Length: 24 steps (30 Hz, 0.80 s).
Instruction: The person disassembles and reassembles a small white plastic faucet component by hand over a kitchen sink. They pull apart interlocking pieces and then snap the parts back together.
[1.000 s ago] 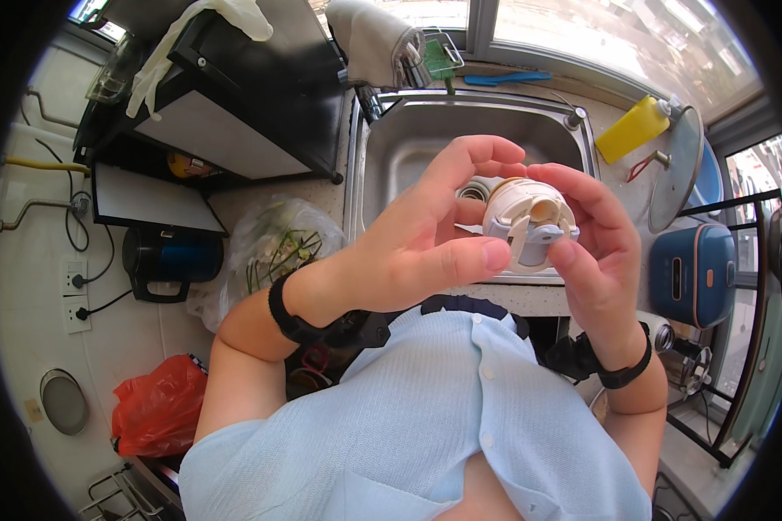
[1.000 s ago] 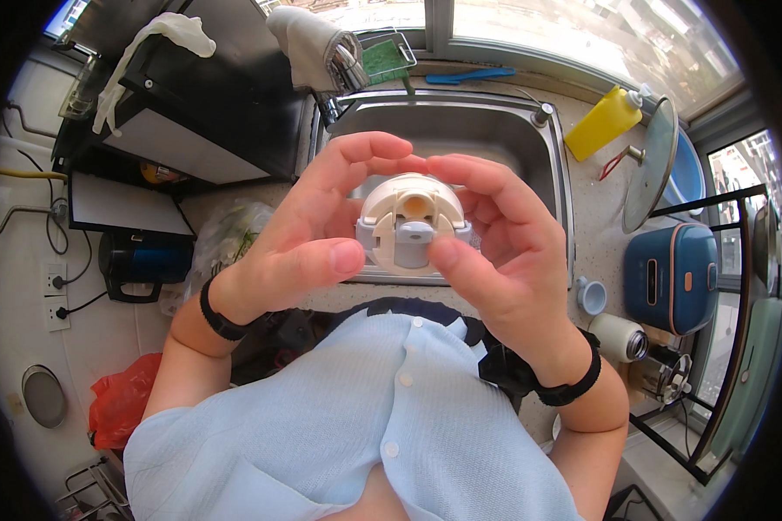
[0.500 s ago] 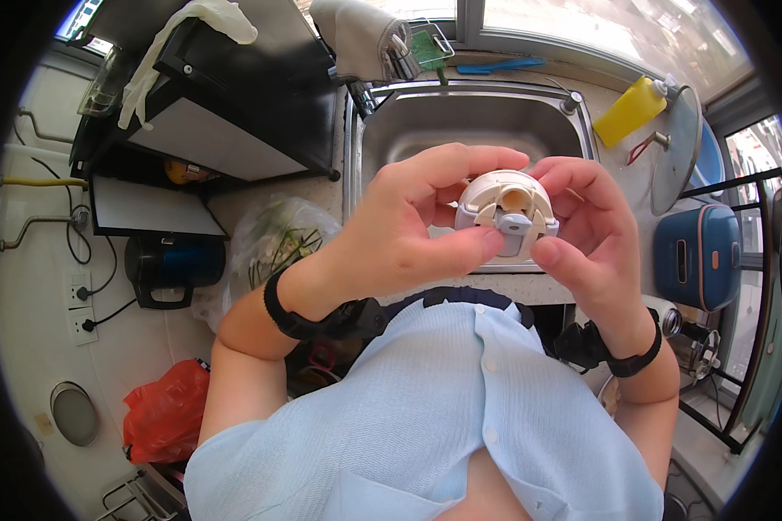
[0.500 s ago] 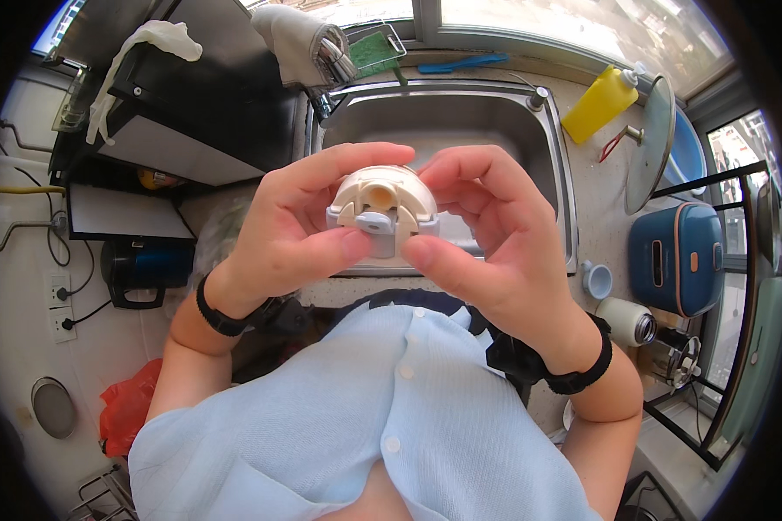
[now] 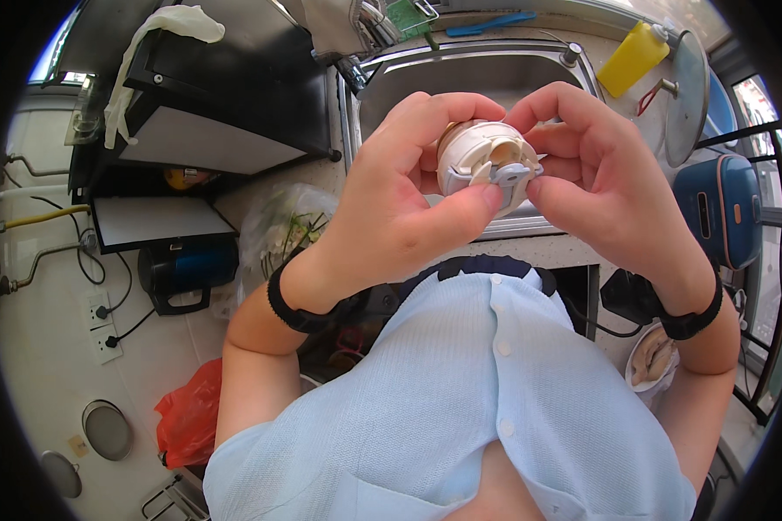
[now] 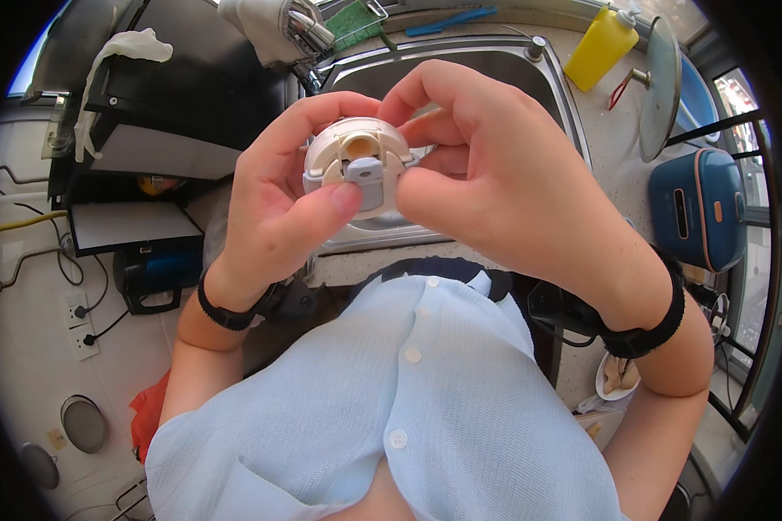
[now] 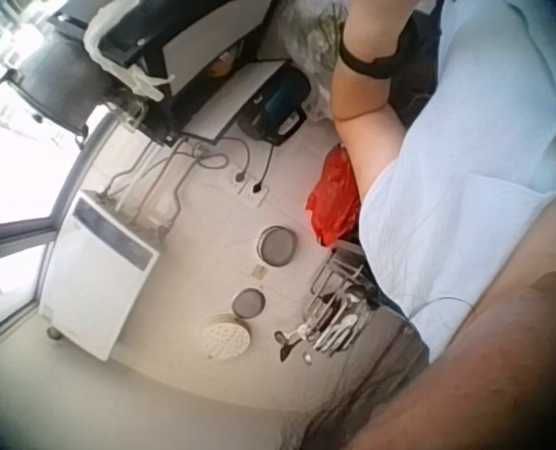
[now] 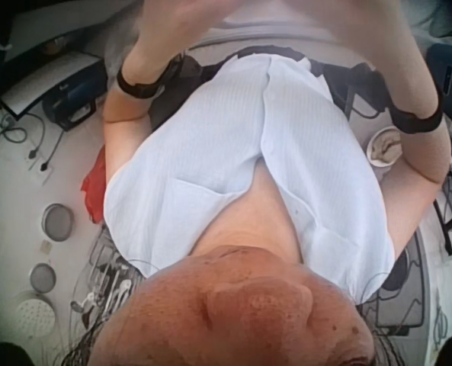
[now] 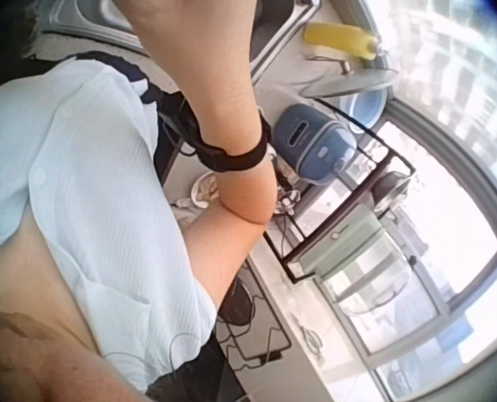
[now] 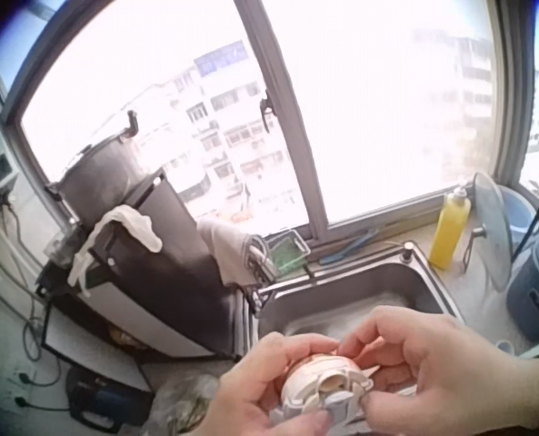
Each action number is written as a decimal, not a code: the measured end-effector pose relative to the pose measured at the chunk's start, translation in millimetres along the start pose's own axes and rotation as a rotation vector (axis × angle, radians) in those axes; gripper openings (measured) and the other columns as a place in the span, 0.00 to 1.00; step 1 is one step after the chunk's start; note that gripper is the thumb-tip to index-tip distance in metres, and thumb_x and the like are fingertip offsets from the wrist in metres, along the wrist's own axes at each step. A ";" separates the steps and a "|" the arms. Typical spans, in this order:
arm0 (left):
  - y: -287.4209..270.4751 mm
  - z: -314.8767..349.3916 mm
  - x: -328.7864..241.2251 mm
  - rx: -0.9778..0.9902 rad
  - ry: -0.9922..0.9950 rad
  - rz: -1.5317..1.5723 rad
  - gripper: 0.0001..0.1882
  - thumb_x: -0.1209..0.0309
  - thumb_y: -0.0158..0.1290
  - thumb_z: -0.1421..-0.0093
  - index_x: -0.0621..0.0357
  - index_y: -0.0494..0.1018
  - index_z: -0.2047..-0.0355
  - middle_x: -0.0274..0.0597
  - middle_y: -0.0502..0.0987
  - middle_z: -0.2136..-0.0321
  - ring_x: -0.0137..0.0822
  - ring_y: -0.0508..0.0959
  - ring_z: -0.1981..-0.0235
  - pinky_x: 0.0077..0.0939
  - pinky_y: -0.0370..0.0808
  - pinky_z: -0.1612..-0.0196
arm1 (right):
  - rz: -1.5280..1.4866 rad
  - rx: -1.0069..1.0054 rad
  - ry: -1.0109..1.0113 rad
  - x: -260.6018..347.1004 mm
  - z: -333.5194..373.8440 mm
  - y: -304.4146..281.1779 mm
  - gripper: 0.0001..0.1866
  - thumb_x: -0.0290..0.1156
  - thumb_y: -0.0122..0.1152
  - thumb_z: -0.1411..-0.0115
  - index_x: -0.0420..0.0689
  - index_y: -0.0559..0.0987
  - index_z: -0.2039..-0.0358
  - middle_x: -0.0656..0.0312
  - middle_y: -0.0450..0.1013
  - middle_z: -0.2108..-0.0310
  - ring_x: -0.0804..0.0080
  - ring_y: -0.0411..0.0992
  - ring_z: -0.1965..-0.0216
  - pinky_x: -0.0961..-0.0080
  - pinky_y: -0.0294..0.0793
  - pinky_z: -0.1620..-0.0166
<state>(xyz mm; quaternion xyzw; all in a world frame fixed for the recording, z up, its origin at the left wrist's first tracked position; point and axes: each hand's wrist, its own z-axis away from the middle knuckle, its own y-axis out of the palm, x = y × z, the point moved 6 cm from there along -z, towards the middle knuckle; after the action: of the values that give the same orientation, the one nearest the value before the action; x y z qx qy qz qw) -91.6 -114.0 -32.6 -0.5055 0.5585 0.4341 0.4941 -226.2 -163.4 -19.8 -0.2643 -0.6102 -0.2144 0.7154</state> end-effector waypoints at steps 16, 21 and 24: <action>-1.4 -4.0 5.9 -0.153 0.157 -0.211 0.22 0.76 0.57 0.57 0.61 0.68 0.59 0.40 0.76 0.69 0.29 0.76 0.70 0.21 0.73 0.66 | 0.081 -0.149 -0.079 -4.5 -8.1 12.7 0.15 0.14 0.46 0.51 0.36 0.67 0.60 0.57 0.74 0.63 0.79 0.73 0.61 0.84 0.74 0.58; -3.7 -2.0 7.1 -0.179 0.093 -0.208 0.23 0.76 0.57 0.56 0.61 0.68 0.57 0.39 0.76 0.68 0.27 0.76 0.69 0.21 0.74 0.65 | 0.080 -0.180 -0.069 -1.7 -9.2 14.6 0.14 0.15 0.47 0.51 0.36 0.68 0.61 0.56 0.75 0.64 0.78 0.74 0.61 0.83 0.74 0.58; -4.7 0.8 8.0 -0.180 0.078 -0.187 0.24 0.76 0.59 0.57 0.61 0.67 0.57 0.38 0.76 0.67 0.27 0.76 0.68 0.20 0.74 0.64 | 0.126 -0.192 -0.050 0.8 -10.4 16.5 0.13 0.15 0.48 0.51 0.35 0.68 0.62 0.55 0.76 0.65 0.77 0.75 0.61 0.81 0.75 0.58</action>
<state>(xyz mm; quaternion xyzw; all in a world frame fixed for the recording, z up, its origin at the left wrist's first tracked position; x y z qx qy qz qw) -86.8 -114.8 -40.6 -0.6142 0.4864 0.4146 0.4629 -207.8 -157.4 -22.1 -0.3746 -0.5867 -0.2199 0.6834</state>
